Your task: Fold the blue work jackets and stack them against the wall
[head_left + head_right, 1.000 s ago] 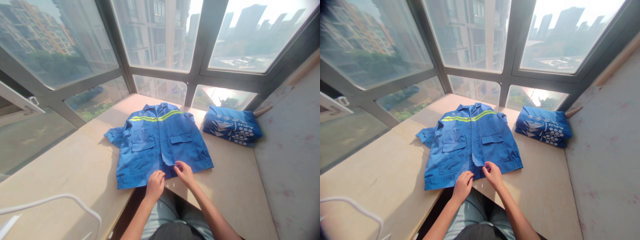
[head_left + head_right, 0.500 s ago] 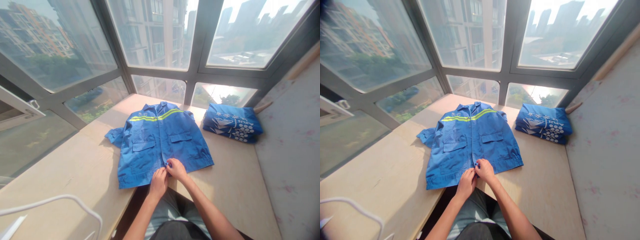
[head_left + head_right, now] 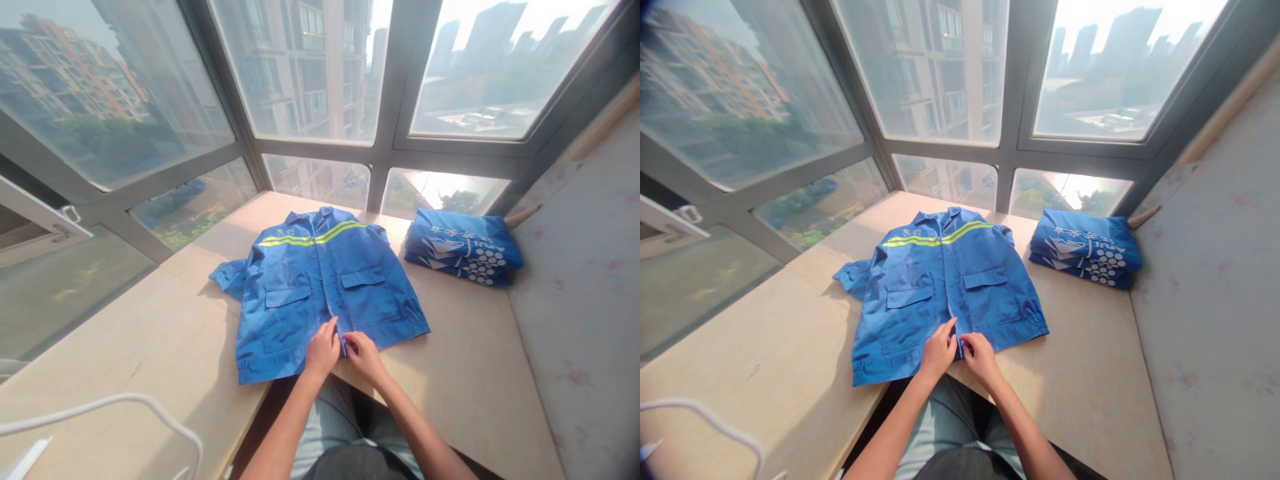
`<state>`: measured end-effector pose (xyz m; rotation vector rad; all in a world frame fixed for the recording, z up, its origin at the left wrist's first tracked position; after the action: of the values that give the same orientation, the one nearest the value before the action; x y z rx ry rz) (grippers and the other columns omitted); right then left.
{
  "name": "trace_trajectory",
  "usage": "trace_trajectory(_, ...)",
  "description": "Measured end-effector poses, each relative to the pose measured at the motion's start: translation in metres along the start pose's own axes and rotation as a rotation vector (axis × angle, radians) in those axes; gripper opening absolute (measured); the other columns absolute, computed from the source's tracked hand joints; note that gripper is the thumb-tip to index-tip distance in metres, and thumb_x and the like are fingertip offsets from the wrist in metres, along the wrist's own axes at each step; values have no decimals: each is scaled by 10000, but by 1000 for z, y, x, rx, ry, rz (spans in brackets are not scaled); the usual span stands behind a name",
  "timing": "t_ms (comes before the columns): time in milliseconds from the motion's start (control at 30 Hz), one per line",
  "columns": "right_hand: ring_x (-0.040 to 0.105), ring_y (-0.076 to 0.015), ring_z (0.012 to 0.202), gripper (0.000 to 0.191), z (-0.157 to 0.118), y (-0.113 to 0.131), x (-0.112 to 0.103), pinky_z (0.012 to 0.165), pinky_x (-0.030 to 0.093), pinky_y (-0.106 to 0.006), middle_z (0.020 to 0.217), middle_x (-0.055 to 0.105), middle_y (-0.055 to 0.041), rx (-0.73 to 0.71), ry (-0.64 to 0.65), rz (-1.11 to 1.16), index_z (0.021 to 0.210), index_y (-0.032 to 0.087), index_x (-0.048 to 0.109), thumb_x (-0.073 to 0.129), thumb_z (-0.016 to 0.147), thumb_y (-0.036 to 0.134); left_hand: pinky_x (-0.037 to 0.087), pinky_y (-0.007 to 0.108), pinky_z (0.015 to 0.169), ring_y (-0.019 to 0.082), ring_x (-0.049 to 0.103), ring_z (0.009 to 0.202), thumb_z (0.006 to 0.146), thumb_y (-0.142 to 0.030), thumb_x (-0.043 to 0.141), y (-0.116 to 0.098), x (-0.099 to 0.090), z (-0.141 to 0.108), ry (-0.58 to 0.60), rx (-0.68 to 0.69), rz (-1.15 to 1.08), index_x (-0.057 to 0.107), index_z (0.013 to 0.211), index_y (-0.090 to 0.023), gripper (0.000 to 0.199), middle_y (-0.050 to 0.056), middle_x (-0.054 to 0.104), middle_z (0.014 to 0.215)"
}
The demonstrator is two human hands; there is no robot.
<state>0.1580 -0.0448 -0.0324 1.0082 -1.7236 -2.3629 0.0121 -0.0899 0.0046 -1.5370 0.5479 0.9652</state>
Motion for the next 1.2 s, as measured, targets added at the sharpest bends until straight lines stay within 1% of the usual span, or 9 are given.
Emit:
trace_trajectory(133, 686, -205, 902, 309, -8, 2, -7, 834, 535, -324, 970, 755, -59, 49, -23, 20, 980, 230, 751, 502, 821, 141, 527, 334, 944, 217, 663, 1099, 927, -153, 411, -7, 5, -2, 35, 13, 0, 599, 1319, -203, 438, 98, 667, 1247)
trace_trajectory(267, 700, -203, 855, 304, -16, 2, -15, 790, 541, -309, 941, 762, -47, 82, -28, 51, 963, 241, 767, 519, 808, 155, 531, 350, 913, 240, 659, 1105, 921, -193, 465, -10, 12, -7, -8, -87, 7, 452, 1447, -178, 526, 128, 630, 1318)
trace_trajectory(500, 705, -219, 845, 293, -29, 0, -23, 791, 535, -324, 932, 770, -44, 141, 6, 95, 931, 232, 778, 528, 788, 181, 516, 296, 792, 209, 687, 953, 949, -194, 412, -21, 12, -14, 102, -23, 134, 620, 1214, -247, 341, 70, 661, 1153)
trace_trajectory(600, 708, -224, 812, 271, -27, -1, -27, 780, 539, -332, 903, 773, -45, 177, 37, 123, 905, 228, 780, 532, 799, 210, 502, 278, 722, 194, 684, 867, 954, -184, 395, -23, 11, -15, 152, 35, 225, 624, 1209, -265, 352, 70, 636, 1083)
trace_trajectory(700, 712, -231, 812, 262, -14, 1, -32, 769, 552, -339, 926, 771, -62, 233, -50, 169, 953, 216, 770, 546, 835, 287, 499, 286, 696, 206, 677, 852, 932, -147, 399, -25, 10, -14, 210, 92, 298, 614, 1233, -269, 390, 82, 604, 1070)
trace_trajectory(800, 708, -226, 888, 276, 10, 11, -34, 801, 557, -330, 993, 758, -81, 194, -183, 184, 1013, 199, 742, 548, 857, 317, 507, 306, 720, 224, 679, 886, 931, -143, 400, -28, 8, -10, 273, 77, 327, 590, 1287, -266, 422, 103, 597, 1121)
trace_trajectory(900, 689, -184, 925, 245, 41, 25, -24, 850, 530, -283, 1022, 743, -66, 125, -67, 27, 1019, 201, 723, 533, 873, 249, 517, 345, 747, 262, 684, 908, 926, -142, 410, -33, 9, -6, 329, 7, 352, 557, 1340, -204, 444, 153, 618, 1167)
trace_trajectory(1033, 668, -182, 906, 165, 72, 34, -5, 830, 493, -262, 991, 728, -57, 193, 96, -243, 961, 201, 717, 635, 822, 235, 528, 400, 776, 320, 680, 943, 894, -106, 413, -39, 11, -6, 330, -48, 377, 466, 1420, -86, 528, 235, 628, 1198)
trace_trajectory(1200, 657, -176, 886, 207, 76, 25, 1, 779, 461, -245, 970, 719, -43, 239, 85, -286, 948, 219, 710, 578, 808, 144, 541, 403, 856, 303, 647, 1047, 870, -105, 443, -27, 7, -26, 247, 84, 255, 557, 1335, -153, 481, 179, 624, 1236)
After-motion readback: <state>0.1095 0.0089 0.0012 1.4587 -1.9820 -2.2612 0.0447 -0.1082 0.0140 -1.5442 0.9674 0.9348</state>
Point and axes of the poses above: each hand's wrist, its own z-axis towards the middle knuckle, its own x-axis out of the palm, y = z × x, the point moved 1 cm from there along z, towards the middle knuckle
